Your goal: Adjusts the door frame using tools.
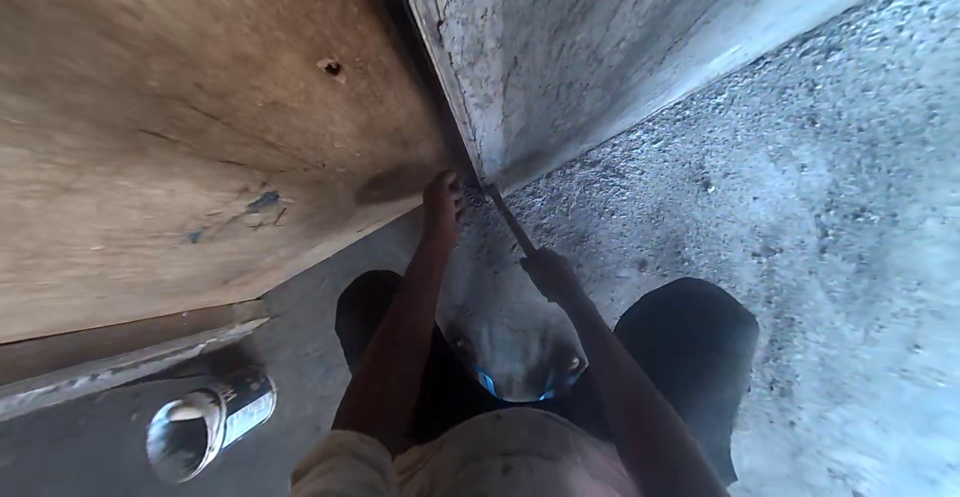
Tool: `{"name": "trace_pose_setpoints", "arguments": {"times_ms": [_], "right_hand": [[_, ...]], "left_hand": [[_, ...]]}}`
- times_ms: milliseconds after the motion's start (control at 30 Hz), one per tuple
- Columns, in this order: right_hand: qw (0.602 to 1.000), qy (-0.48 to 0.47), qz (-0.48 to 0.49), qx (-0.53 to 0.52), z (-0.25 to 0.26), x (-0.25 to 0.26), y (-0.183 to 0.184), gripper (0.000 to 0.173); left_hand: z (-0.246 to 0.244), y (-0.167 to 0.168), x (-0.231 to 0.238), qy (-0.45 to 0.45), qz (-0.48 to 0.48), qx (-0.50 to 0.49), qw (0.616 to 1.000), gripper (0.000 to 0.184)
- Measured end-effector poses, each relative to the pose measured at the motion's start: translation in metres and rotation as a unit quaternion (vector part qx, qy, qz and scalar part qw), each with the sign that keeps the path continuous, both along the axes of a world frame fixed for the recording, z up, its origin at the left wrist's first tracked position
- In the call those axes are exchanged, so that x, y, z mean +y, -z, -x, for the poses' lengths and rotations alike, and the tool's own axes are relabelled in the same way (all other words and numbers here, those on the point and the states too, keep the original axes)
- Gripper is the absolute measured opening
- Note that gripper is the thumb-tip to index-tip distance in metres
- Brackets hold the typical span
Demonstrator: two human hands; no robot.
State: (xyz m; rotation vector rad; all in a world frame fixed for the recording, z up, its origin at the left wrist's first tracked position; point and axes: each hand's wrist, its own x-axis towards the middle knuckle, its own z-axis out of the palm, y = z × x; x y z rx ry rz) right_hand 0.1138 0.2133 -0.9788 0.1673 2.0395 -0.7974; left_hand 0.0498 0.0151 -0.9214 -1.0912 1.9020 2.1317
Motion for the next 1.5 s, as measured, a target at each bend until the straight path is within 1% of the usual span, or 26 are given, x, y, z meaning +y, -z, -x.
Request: {"name": "trace_pose_setpoints", "arguments": {"times_ms": [33, 100, 133, 200, 267, 333, 433, 500, 633, 833, 1067, 1167, 1300, 1367, 1433, 1500], "right_hand": [[1.000, -0.005, 0.001, 0.014, -0.006, -0.001, 0.010, 0.046], [0.999, -0.006, -0.006, 0.038, -0.016, -0.007, 0.030, 0.048], [0.999, 0.002, -0.007, 0.039, -0.020, -0.011, 0.038, 0.048], [0.998, 0.034, 0.001, 0.045, -0.029, -0.022, 0.049, 0.045], [0.997, 0.060, 0.002, 0.045, -0.034, -0.033, 0.054, 0.044], [0.998, 0.058, -0.013, 0.032, -0.036, -0.039, 0.055, 0.044], [0.998, 0.050, -0.023, 0.014, -0.033, -0.040, 0.054, 0.044], [0.998, 0.055, -0.023, 0.012, -0.033, -0.039, 0.055, 0.044], [0.998, 0.051, -0.026, 0.002, -0.034, -0.040, 0.055, 0.042], [0.998, 0.052, -0.036, 0.001, -0.032, -0.042, 0.059, 0.041], [0.998, 0.053, -0.033, 0.003, -0.034, -0.039, 0.060, 0.042], [0.998, 0.053, -0.027, 0.014, -0.036, -0.037, 0.060, 0.044], [0.998, 0.056, -0.037, 0.012, -0.041, -0.037, 0.075, 0.044], [0.998, 0.057, -0.037, 0.020, -0.032, -0.039, 0.076, 0.043], [0.997, 0.061, -0.036, 0.008, -0.040, -0.039, 0.075, 0.044], [0.997, 0.063, -0.034, 0.007, -0.039, -0.042, 0.085, 0.045]], "left_hand": [[-0.003, 0.006, 0.001, 0.048, 0.065, -0.025, 0.996, 0.022], [-0.005, 0.021, 0.003, 0.159, 0.183, -0.042, 0.969, 0.031], [-0.005, 0.031, 0.005, 0.196, 0.221, -0.041, 0.955, 0.034], [0.000, 0.062, 0.009, 0.220, 0.261, -0.043, 0.939, 0.035], [0.007, 0.088, 0.016, 0.219, 0.288, -0.056, 0.931, 0.037], [0.007, 0.098, 0.026, 0.199, 0.309, -0.072, 0.927, 0.039], [0.010, 0.095, 0.041, 0.156, 0.308, -0.067, 0.936, 0.035], [0.017, 0.097, 0.048, 0.135, 0.301, -0.092, 0.940, 0.035], [0.027, 0.093, 0.051, 0.134, 0.332, -0.165, 0.919, 0.037], [0.035, 0.088, 0.057, 0.109, 0.333, -0.190, 0.917, 0.038], [0.035, 0.086, 0.062, 0.130, 0.362, -0.197, 0.902, 0.035], [0.032, 0.087, 0.060, 0.152, 0.382, -0.179, 0.894, 0.033], [0.032, 0.088, 0.063, 0.151, 0.398, -0.190, 0.885, 0.032], [0.040, 0.083, 0.061, 0.151, 0.401, -0.195, 0.882, 0.033], [0.033, 0.088, 0.062, 0.161, 0.398, -0.201, 0.880, 0.034], [0.034, 0.088, 0.058, 0.170, 0.406, -0.203, 0.874, 0.035]]}}
